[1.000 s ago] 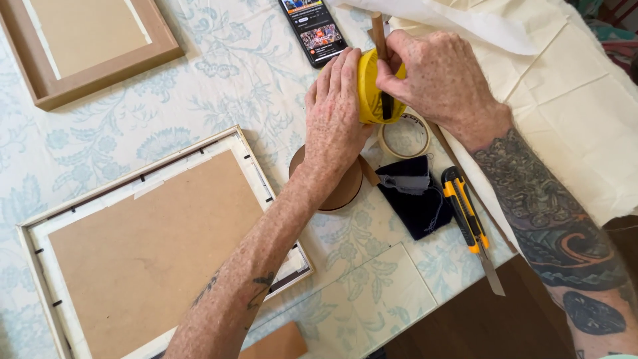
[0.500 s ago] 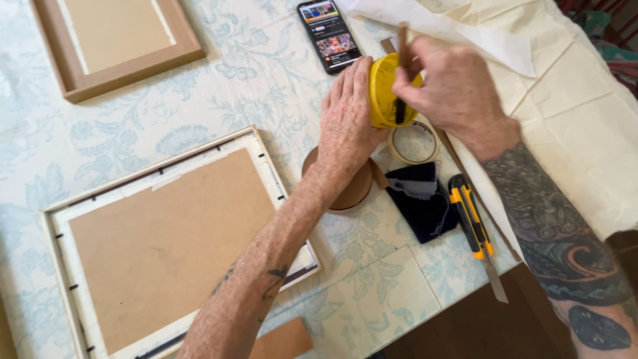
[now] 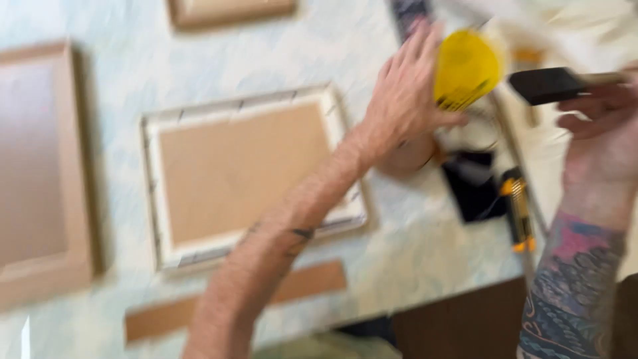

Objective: Applying and trimming adhesive paper tape to the back of wooden picture frames to seal them.

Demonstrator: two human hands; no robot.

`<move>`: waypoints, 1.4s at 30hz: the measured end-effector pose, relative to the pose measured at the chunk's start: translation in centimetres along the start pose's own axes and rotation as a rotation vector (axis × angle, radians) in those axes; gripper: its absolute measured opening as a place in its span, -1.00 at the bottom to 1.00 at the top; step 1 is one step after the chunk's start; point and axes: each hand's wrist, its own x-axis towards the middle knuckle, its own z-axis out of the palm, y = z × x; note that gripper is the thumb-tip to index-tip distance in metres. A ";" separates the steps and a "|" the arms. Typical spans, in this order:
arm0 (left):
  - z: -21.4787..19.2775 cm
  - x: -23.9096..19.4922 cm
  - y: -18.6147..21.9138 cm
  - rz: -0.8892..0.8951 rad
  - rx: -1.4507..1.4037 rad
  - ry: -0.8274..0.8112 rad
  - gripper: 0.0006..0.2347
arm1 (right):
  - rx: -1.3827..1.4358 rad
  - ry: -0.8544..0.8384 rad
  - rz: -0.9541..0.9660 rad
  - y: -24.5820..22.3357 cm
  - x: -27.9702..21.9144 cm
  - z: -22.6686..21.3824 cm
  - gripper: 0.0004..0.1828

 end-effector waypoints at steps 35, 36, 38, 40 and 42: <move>-23.5 -45.8 -4.2 -0.460 0.245 0.428 -0.76 | -0.025 -1.086 -0.279 -0.9 -42.7 16.6 -0.82; -23.4 -45.7 -4.1 -0.445 0.244 0.413 -0.77 | -0.042 -1.094 -0.293 -1.0 -43.0 16.9 -0.83; -23.2 -45.5 -4.1 -0.432 0.241 0.396 -0.77 | -0.062 -1.103 -0.305 -0.8 -43.2 17.2 -0.84; -23.1 -45.4 -4.0 -0.357 0.207 0.380 -0.77 | -0.084 -1.096 -0.339 0.0 -43.1 17.2 -0.85; -23.1 -45.4 -4.1 -0.342 0.192 0.376 -0.74 | -0.046 -1.093 -0.314 -0.8 -43.3 17.7 -0.83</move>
